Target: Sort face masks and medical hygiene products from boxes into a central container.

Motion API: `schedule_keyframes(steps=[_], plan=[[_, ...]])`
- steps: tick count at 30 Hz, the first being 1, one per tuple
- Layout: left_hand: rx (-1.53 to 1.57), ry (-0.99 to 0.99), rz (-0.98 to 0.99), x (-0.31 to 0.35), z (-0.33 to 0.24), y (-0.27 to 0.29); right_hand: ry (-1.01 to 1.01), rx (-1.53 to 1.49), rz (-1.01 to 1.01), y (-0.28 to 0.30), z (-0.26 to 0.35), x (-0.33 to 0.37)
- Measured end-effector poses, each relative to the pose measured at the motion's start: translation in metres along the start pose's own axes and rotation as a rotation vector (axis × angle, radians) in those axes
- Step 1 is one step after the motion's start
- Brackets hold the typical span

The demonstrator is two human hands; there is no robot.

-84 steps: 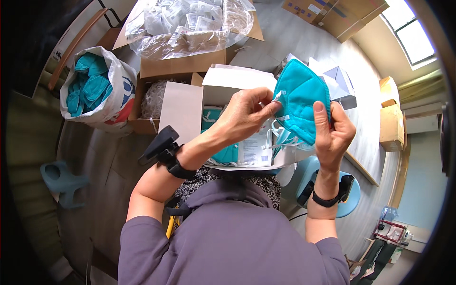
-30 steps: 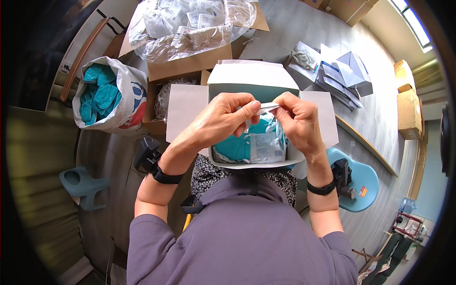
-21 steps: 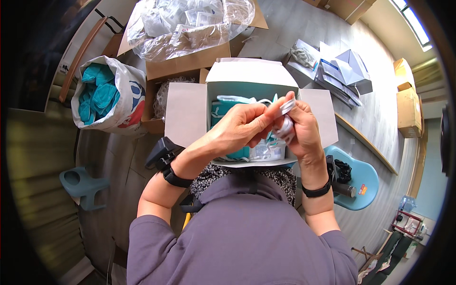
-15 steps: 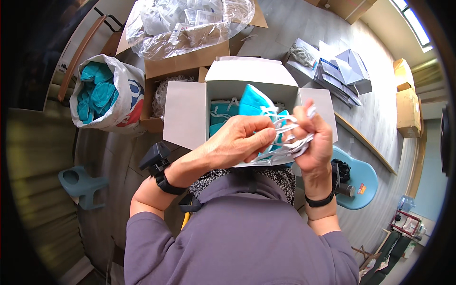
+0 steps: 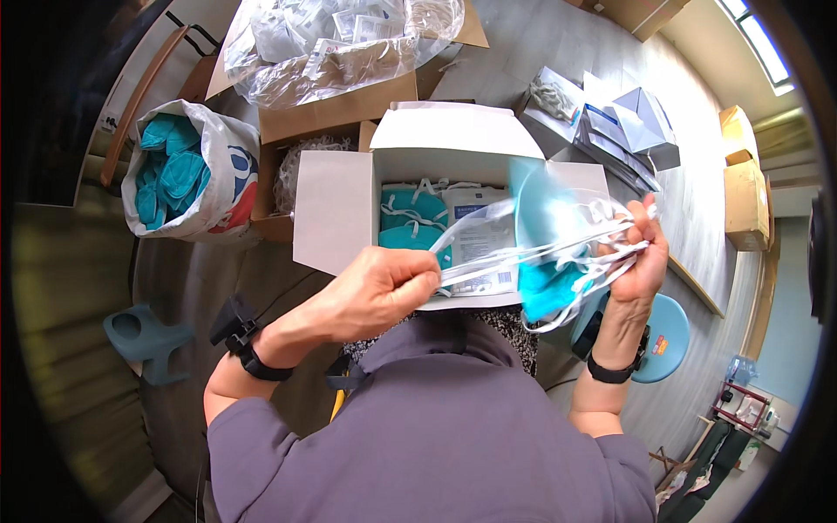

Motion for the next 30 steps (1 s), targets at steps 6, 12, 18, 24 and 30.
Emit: schedule_keyframes(steps=[6, 12, 18, 24, 30], plan=[[-0.318, -0.501, -0.089, -0.069, -0.009, -0.005, 0.209, 0.473, -0.043, -0.046, -0.064, -0.017], [0.151, -0.228, 0.102, -0.090, -0.017, 0.019, 0.530, 0.990, 0.081, -0.039, -0.038, -0.009], [-0.838, -0.056, 0.098, -0.126, 0.073, 0.022, 0.633, 1.168, 0.023, -0.036, -0.044, -0.005], [-1.177, 0.071, 0.260, -0.120, 0.142, -0.016, 0.758, 1.378, 0.031, -0.043, -0.045, -0.001], [-0.841, -0.026, 0.015, -0.105, 0.064, 0.029, 0.799, 1.560, -0.023, -0.034, -0.034, 0.002]])
Point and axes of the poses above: each hand's wrist, its own x-axis away from the middle knuckle, its own y-axis out of the back of the hand, z = x × y, the point moved 6 cm from there along -x, towards the middle knuckle, and after that the axes turned 4 degrees about -x, right-handed, at the moved point
